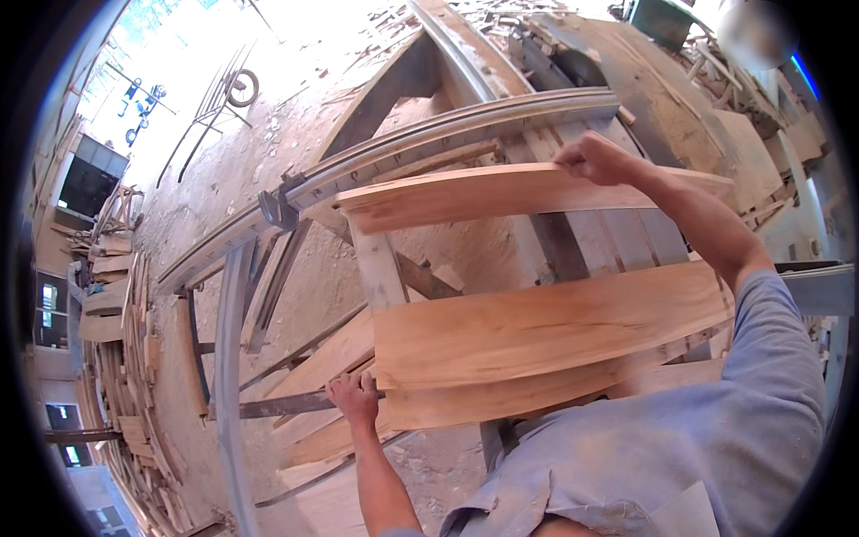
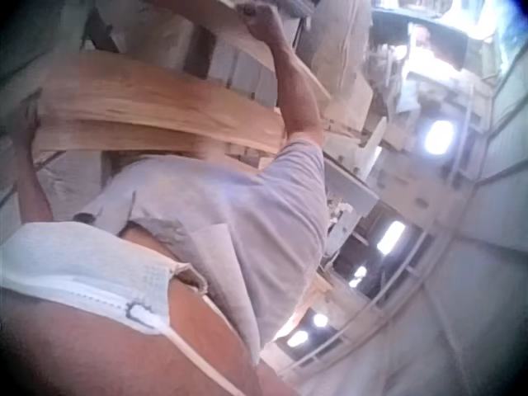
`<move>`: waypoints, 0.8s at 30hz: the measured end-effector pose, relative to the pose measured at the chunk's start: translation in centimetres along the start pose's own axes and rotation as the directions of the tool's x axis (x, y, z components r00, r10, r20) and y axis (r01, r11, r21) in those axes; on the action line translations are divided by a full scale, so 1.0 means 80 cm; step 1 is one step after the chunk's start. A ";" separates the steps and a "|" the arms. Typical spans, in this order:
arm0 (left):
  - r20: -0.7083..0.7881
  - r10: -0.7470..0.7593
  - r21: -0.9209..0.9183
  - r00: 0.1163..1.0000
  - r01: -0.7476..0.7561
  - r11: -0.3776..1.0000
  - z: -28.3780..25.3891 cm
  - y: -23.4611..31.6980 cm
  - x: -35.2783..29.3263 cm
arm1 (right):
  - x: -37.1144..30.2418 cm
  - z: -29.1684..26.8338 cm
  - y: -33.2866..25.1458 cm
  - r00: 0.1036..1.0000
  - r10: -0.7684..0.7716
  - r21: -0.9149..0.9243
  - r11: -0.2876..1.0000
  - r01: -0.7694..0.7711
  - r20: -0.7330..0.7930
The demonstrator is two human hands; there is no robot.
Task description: The person repeatedly picks up wooden planks from a pile on the floor and stacks them onto a metal rack. The task involves lifting the planks, aligning them, and placing them in a neat pile on the rack.
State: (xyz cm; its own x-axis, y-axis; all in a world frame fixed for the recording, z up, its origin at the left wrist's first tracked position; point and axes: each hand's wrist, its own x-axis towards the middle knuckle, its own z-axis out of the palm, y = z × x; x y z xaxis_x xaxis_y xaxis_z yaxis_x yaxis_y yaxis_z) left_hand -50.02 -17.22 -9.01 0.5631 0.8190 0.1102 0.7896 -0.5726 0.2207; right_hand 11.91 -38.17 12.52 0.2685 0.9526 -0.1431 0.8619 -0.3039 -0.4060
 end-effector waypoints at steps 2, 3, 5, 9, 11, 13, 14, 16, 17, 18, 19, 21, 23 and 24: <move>0.091 -0.003 -0.017 0.996 0.005 1.000 -0.013 -0.002 0.005 | 0.056 0.017 -0.025 0.995 -0.042 0.126 0.992 0.031 0.087; 0.133 0.000 -0.027 0.991 0.004 1.000 -0.018 -0.003 0.007 | 0.072 0.027 -0.036 0.991 -0.065 0.187 0.981 0.041 0.121; 0.119 -0.004 -0.157 0.993 0.023 0.987 -0.015 -0.010 0.010 | 0.091 0.075 -0.045 0.983 -0.093 0.174 0.977 0.120 -0.155; 0.267 -0.333 -0.628 0.904 0.425 0.652 -0.037 -0.018 0.048 | 0.060 0.135 -0.059 0.935 -0.258 0.031 0.962 0.273 -0.245; 0.282 -0.386 -0.745 0.878 0.454 0.488 -0.046 -0.029 0.081 | 0.028 0.160 -0.061 0.922 -0.319 0.008 0.944 0.329 -0.218; 0.164 -0.403 -0.747 0.900 0.380 0.546 -0.068 -0.010 0.137 | -0.005 0.166 -0.066 0.940 -0.306 -0.005 0.951 0.309 -0.152; 0.169 -0.390 -0.752 0.905 0.374 0.542 -0.083 0.007 0.174 | -0.012 0.173 -0.059 0.934 -0.310 -0.042 0.950 0.308 -0.179; 0.104 -0.365 -0.813 0.925 0.291 0.505 -0.086 0.031 0.247 | -0.017 0.182 -0.049 0.917 -0.321 -0.118 0.946 0.301 -0.235; 0.031 -0.356 -0.858 0.934 0.207 0.470 -0.083 0.040 0.281 | -0.014 0.184 -0.048 0.908 -0.343 -0.134 0.938 0.319 -0.239; -0.002 -0.362 -0.850 0.932 0.189 0.492 -0.083 0.045 0.315 | -0.011 0.183 -0.048 0.898 -0.367 -0.152 0.929 0.338 -0.244; -0.035 -0.367 -0.841 0.930 0.171 0.513 -0.083 0.049 0.347 | -0.006 0.182 -0.046 0.887 -0.389 -0.171 0.919 0.355 -0.248; -0.060 -0.422 -0.859 0.904 0.169 0.483 -0.076 0.065 0.401 | 0.006 0.181 -0.041 0.879 -0.396 -0.165 0.917 0.363 -0.267; -0.065 -0.436 -0.860 0.898 0.171 0.481 -0.075 0.056 0.440 | 0.024 0.178 -0.037 0.868 -0.409 -0.145 0.912 0.383 -0.281; -0.057 -0.423 -0.852 0.904 0.177 0.493 -0.066 0.032 0.457 | 0.035 0.177 -0.038 0.862 -0.419 -0.128 0.908 0.399 -0.285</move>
State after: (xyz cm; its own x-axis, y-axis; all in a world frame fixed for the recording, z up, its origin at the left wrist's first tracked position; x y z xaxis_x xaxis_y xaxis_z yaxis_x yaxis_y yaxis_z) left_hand -28.74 11.46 0.69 0.1617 0.9849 0.0613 0.2806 -0.1054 0.9540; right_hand 3.96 -34.80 0.57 -0.0071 0.9525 0.3045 0.9446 0.1063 -0.3105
